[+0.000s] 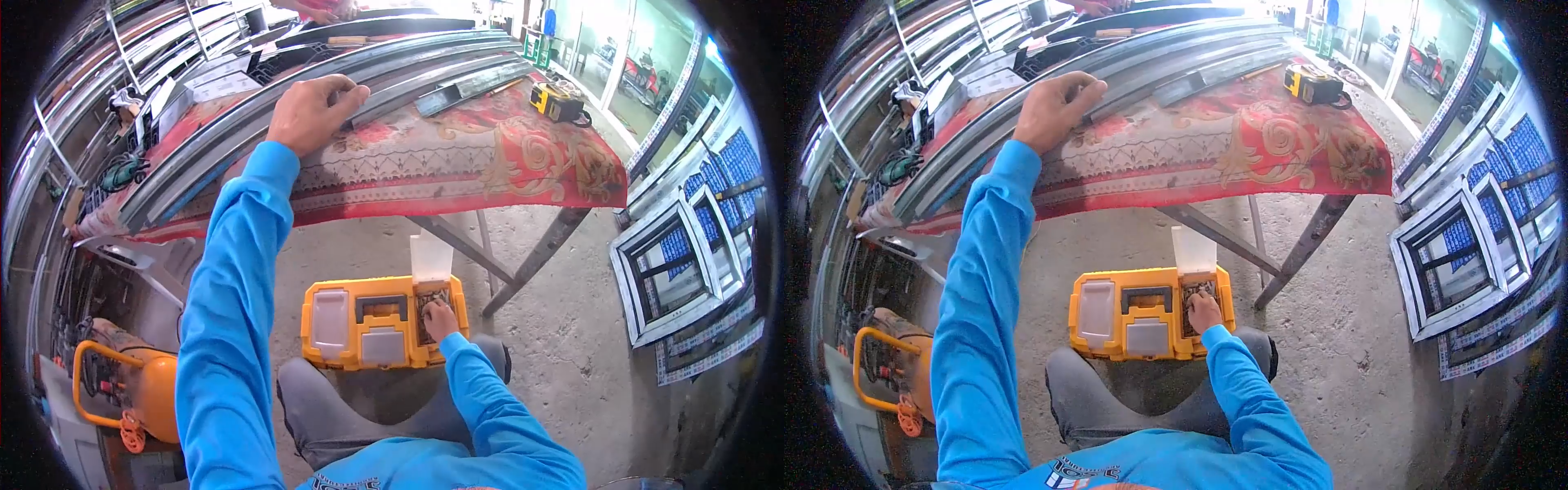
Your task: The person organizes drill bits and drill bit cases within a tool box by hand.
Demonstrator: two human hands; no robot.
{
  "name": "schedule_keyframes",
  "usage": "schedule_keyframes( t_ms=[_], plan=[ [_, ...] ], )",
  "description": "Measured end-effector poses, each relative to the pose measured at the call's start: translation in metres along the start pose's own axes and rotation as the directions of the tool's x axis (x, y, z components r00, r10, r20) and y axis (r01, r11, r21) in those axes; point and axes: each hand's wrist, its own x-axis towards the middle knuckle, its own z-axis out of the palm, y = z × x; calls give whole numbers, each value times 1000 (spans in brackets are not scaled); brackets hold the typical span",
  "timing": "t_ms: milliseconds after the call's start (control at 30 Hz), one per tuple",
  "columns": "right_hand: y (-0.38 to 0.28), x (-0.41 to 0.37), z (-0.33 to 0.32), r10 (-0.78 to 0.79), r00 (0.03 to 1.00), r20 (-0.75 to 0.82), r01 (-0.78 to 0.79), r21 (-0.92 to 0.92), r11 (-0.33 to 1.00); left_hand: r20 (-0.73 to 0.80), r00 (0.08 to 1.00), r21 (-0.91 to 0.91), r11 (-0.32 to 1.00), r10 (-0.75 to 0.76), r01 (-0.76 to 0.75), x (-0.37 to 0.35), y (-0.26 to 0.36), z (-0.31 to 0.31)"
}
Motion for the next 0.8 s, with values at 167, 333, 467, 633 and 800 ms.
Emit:
schedule_keyframes(
  t_ms=[167,333,467,633,800],
  plan=[
    [4,2,-7,9,999,-47,-2,139,990,-54,998,-170,984,40,-49,4,-10,7],
    [6,2,-1,-88,992,-96,91,28,995,-130,989,-192,977,63,-88,7,-17,12],
    [3,2,-10,-21,999,-40,26,128,991,-98,994,-201,978,41,-60,6,-15,9],
    [-4,2,-14,-19,999,-39,22,76,997,-102,993,-190,978,64,-82,5,-14,8],
    [3,4,-9,-5,998,-55,15,167,986,-99,993,-134,987,71,-84,4,-12,8]
  ],
)
